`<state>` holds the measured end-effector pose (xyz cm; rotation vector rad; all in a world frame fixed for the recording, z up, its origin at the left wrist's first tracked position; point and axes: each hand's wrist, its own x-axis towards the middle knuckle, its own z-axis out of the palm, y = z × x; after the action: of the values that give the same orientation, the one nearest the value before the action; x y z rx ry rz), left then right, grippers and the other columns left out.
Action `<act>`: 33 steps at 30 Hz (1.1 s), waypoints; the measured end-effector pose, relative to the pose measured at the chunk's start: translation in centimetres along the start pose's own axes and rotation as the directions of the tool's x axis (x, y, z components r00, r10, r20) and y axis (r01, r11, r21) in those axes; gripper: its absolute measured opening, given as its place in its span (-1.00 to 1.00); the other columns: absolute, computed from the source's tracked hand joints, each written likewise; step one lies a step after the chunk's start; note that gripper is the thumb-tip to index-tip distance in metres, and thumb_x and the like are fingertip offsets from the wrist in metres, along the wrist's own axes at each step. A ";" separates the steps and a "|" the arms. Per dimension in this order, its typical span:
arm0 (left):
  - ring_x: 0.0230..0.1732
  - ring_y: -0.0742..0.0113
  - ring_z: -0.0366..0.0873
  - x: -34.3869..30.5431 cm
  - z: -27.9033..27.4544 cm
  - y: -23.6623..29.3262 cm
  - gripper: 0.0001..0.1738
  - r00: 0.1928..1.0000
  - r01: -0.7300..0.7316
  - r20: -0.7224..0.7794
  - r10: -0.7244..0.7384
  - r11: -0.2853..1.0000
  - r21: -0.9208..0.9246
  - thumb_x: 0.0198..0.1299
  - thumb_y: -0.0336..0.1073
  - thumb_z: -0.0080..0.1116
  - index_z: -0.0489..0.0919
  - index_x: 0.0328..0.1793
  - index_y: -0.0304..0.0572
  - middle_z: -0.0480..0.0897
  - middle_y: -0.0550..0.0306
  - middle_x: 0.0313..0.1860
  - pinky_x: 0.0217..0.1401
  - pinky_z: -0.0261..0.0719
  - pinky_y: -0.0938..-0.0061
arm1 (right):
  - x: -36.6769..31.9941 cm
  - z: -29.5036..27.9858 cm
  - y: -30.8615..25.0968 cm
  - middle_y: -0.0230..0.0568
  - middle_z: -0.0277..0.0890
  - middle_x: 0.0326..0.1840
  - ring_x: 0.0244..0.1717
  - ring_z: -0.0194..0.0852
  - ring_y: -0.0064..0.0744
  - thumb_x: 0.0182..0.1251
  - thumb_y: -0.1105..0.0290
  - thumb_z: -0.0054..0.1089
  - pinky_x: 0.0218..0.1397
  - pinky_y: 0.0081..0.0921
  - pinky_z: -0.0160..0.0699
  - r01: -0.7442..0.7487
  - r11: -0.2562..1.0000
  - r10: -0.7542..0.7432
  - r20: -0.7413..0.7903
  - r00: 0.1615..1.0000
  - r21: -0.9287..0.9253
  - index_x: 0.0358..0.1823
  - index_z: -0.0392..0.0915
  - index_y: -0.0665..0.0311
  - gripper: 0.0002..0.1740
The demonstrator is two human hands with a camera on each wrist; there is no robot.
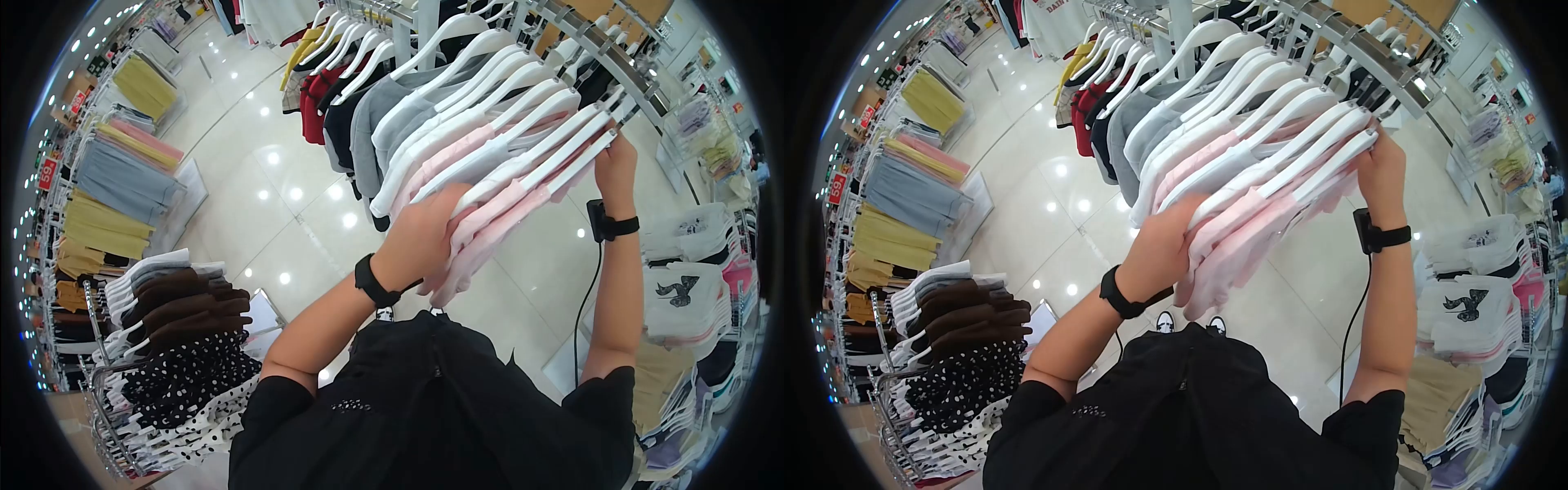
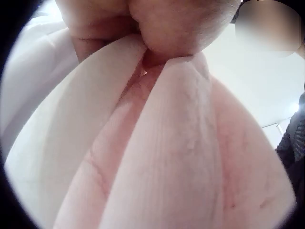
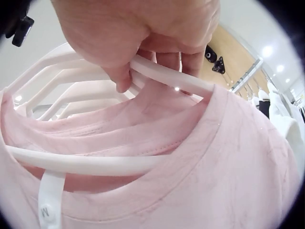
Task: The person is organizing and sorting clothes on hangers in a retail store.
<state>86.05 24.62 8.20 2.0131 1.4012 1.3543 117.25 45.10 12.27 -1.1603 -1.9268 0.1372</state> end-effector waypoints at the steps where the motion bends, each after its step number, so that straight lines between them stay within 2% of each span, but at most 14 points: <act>1: -0.03 -0.28 0.77 0.5 -0.4 0.1 -0.66 1.000 0.019 0.018 -0.018 0.999 -0.034 0.52 -0.36 0.22 0.61 0.36 -0.15 0.80 -0.17 -0.04 0.01 0.71 0.09 | 0.1 -0.3 0.0 0.15 0.84 -0.12 -0.11 0.89 0.05 0.49 0.53 0.16 0.01 -0.25 0.75 -0.009 1.000 0.009 -0.025 1.000 -0.002 0.36 0.69 0.37 -0.56; 7: -0.17 -0.12 0.77 0.5 -0.6 0.5 -0.70 0.997 0.076 -0.002 -0.077 0.993 -0.086 0.61 -0.31 0.16 0.63 0.35 -0.23 0.78 -0.15 -0.16 -0.04 0.69 0.21 | 0.2 -1.1 0.3 0.06 0.85 0.04 0.07 0.88 -0.10 0.69 0.41 0.09 0.17 -0.30 0.74 -0.049 0.995 0.055 0.066 0.996 -0.089 0.44 0.63 0.34 -0.59; 10: -0.30 0.06 0.71 -0.5 -0.2 -0.2 -0.73 0.986 0.164 -0.017 -0.167 0.980 -0.115 0.64 -0.27 0.15 0.63 0.29 -0.25 0.73 -0.11 -0.28 -0.13 0.65 0.26 | 0.6 -1.5 0.0 -0.08 0.86 0.16 0.21 0.83 -0.26 0.83 0.32 -0.05 0.31 -0.36 0.70 -0.022 0.994 0.010 0.114 0.993 0.109 0.45 0.66 0.27 -0.59; 12: -0.36 0.18 0.63 -0.9 0.0 -0.5 -0.75 0.978 0.192 -0.057 -0.202 0.972 -0.136 0.66 -0.23 0.15 0.62 0.19 -0.27 0.69 -0.08 -0.34 -0.19 0.62 0.30 | 0.4 -1.6 -0.3 -0.06 0.86 0.16 0.19 0.85 -0.22 0.70 0.46 -0.04 0.31 -0.36 0.69 -0.021 0.993 0.009 0.098 0.995 0.117 0.42 0.68 0.25 -0.57; 13: -0.36 0.18 0.63 -1.0 -0.1 -0.4 -0.75 0.979 0.189 -0.048 -0.198 0.972 -0.142 0.66 -0.23 0.15 0.62 0.19 -0.27 0.69 -0.08 -0.34 -0.19 0.62 0.30 | 0.3 -1.8 -0.4 -0.04 0.86 0.15 0.18 0.86 -0.18 0.58 0.60 -0.04 0.31 -0.36 0.68 -0.010 0.991 -0.002 0.087 0.996 0.134 0.39 0.69 0.22 -0.52; 15: -0.20 -0.24 0.74 -1.3 -0.3 -0.4 -0.73 0.971 0.238 0.005 -0.239 0.965 -0.111 0.63 -0.24 0.19 0.61 0.27 -0.23 0.75 -0.23 -0.17 -0.10 0.67 0.15 | 0.1 -2.1 -0.3 -0.05 0.86 0.17 0.20 0.86 -0.19 0.59 0.59 -0.05 0.33 -0.37 0.68 -0.042 0.990 0.026 0.123 0.992 0.135 0.41 0.68 0.21 -0.52; 21: -0.28 -0.15 0.76 -1.5 0.1 -0.2 -0.74 0.972 0.230 0.068 -0.225 0.970 -0.077 0.60 -0.24 0.22 0.66 0.25 -0.20 0.76 -0.17 -0.19 -0.14 0.70 0.17 | -0.8 -1.4 0.6 0.09 0.82 0.05 0.10 0.84 0.01 0.59 0.54 -0.01 0.23 -0.25 0.71 -0.105 0.990 0.083 0.214 0.973 0.095 0.44 0.59 0.32 -0.54; 23: -0.27 -0.12 0.77 -1.7 -0.1 0.1 -0.74 0.960 0.277 0.088 -0.267 0.952 -0.132 0.59 -0.24 0.23 0.67 0.25 -0.20 0.77 -0.14 -0.19 -0.14 0.71 0.19 | -1.7 -0.5 1.7 0.15 0.78 -0.02 0.02 0.83 0.11 0.56 0.51 0.04 0.15 -0.19 0.72 -0.001 0.996 -0.010 0.122 0.992 0.094 0.42 0.58 0.37 -0.54; 25: -0.27 -0.10 0.78 -2.2 -0.4 -0.1 -0.73 0.943 0.331 0.085 -0.321 0.927 -0.175 0.57 -0.24 0.25 0.68 0.26 -0.19 0.78 -0.11 -0.19 -0.13 0.71 0.21 | -2.8 0.3 3.2 0.22 0.72 0.22 0.24 0.75 0.12 0.59 0.45 0.10 0.33 -0.18 0.65 -0.133 0.982 0.100 0.229 0.968 0.134 0.52 0.50 0.38 -0.49; 27: -0.28 0.22 0.75 -3.3 -0.7 -1.1 -0.69 0.988 0.155 0.035 -0.151 0.979 -0.133 0.55 -0.35 0.23 0.67 0.33 -0.26 0.79 -0.04 -0.16 -0.13 0.68 0.39 | -4.9 2.3 4.4 0.26 0.50 0.54 0.51 0.52 0.15 0.64 0.42 0.13 0.58 -0.16 0.47 0.171 0.985 -0.171 -0.003 0.985 -0.025 0.63 0.35 0.44 -0.39; 29: -0.24 0.23 0.78 -4.9 -2.4 -1.5 -0.68 0.985 0.173 0.010 -0.173 0.981 -0.087 0.53 -0.37 0.26 0.69 0.33 -0.26 0.82 -0.03 -0.10 -0.10 0.71 0.39 | -8.7 4.7 7.0 0.28 0.27 0.70 0.68 0.27 0.20 0.67 0.42 0.13 0.75 -0.10 0.24 -0.004 0.998 0.000 -0.063 0.998 -0.064 0.69 0.22 0.53 -0.33; 31: -0.21 0.28 0.81 -7.3 -4.1 -2.2 -0.72 0.964 0.267 0.026 -0.265 0.957 -0.111 0.53 -0.41 0.25 0.72 0.29 -0.26 0.84 -0.02 -0.07 -0.08 0.74 0.41 | -12.7 7.6 8.4 0.33 0.28 0.67 0.69 0.25 0.23 0.69 0.44 0.09 0.77 -0.05 0.23 -0.177 0.968 0.202 -0.139 0.969 0.177 0.68 0.20 0.59 -0.34; 32: -0.19 0.29 0.83 -8.6 -5.1 -2.2 -0.75 0.951 0.302 -0.041 -0.306 0.950 -0.082 0.53 -0.44 0.25 0.74 0.26 -0.27 0.85 -0.01 -0.08 -0.06 0.76 0.44 | -15.2 9.3 9.2 0.37 0.27 0.66 0.68 0.24 0.27 0.72 0.40 0.06 0.76 0.01 0.22 -0.229 0.965 0.244 -0.119 0.962 0.128 0.66 0.18 0.62 -0.35; 33: -0.19 0.29 0.83 -10.1 -6.3 -2.3 -0.75 0.932 0.345 -0.093 -0.350 0.936 -0.066 0.53 -0.44 0.25 0.74 0.26 -0.27 0.85 -0.01 -0.08 -0.06 0.76 0.44 | -19.1 11.2 15.3 0.43 0.26 0.64 0.64 0.26 0.31 0.70 0.37 0.09 0.73 0.02 0.24 -0.190 0.968 0.210 0.110 0.972 -0.165 0.62 0.20 0.63 -0.35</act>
<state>78.89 15.53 4.47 1.5855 1.6592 1.3307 123.30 42.56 -13.84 -1.4811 -1.9541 0.1778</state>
